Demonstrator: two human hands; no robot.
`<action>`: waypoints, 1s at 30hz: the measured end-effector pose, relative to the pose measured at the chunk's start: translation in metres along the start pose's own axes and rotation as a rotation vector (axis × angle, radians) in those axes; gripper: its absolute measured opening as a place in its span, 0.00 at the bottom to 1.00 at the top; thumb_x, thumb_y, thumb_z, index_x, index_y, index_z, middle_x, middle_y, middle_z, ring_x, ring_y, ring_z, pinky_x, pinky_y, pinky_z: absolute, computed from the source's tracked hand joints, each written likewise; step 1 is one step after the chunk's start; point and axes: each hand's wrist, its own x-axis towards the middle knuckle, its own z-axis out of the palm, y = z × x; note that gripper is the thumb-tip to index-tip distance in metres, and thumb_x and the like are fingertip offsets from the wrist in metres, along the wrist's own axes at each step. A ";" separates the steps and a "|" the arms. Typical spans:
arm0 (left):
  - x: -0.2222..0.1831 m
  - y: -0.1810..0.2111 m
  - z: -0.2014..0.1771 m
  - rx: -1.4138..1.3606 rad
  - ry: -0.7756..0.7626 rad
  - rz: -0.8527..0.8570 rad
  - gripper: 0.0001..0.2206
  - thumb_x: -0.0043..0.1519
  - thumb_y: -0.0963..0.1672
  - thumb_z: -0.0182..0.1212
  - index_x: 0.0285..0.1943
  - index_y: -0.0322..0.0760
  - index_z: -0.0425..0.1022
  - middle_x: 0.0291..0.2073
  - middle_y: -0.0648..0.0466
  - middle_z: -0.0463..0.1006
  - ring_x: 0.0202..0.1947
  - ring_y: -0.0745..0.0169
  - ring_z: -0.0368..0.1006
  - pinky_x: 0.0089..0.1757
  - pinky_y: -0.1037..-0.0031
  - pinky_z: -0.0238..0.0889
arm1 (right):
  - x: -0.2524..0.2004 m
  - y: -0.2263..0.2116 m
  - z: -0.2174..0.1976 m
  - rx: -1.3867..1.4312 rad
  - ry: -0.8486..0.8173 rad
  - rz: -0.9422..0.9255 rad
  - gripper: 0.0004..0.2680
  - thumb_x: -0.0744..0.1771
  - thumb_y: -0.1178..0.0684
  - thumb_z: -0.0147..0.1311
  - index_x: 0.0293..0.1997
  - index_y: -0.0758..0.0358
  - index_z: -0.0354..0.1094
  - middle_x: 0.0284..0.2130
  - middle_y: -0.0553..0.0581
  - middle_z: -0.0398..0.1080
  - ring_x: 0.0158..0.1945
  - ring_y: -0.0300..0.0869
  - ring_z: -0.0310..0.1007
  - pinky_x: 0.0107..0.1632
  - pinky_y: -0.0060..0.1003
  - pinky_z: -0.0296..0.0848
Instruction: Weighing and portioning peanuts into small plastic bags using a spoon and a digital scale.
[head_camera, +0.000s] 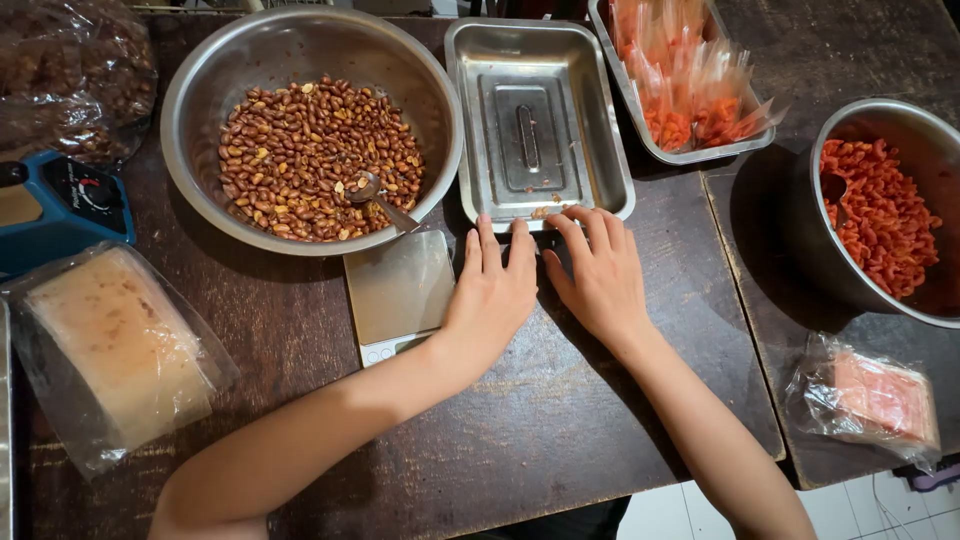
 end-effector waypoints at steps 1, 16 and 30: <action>0.000 -0.001 -0.003 0.000 0.000 0.000 0.29 0.45 0.51 0.62 0.50 0.26 0.68 0.49 0.38 0.65 0.47 0.26 0.65 0.48 0.50 0.59 | 0.000 -0.001 -0.002 0.000 0.000 0.000 0.16 0.59 0.52 0.57 0.50 0.54 0.61 0.42 0.50 0.60 0.49 0.45 0.60 0.42 0.36 0.62; 0.001 -0.026 -0.036 -0.436 -0.119 0.021 0.22 0.53 0.49 0.58 0.52 0.33 0.67 0.49 0.44 0.66 0.50 0.41 0.66 0.46 0.53 0.60 | 0.000 -0.013 -0.009 -0.015 0.113 -0.035 0.19 0.57 0.53 0.59 0.51 0.54 0.61 0.47 0.51 0.60 0.50 0.46 0.61 0.45 0.37 0.61; -0.077 -0.147 -0.076 -0.359 0.249 -0.129 0.08 0.62 0.41 0.50 0.46 0.39 0.72 0.41 0.55 0.71 0.44 0.59 0.69 0.43 0.73 0.62 | 0.040 -0.081 -0.033 0.584 0.066 -0.074 0.19 0.60 0.64 0.53 0.56 0.62 0.59 0.51 0.61 0.60 0.51 0.56 0.65 0.50 0.46 0.67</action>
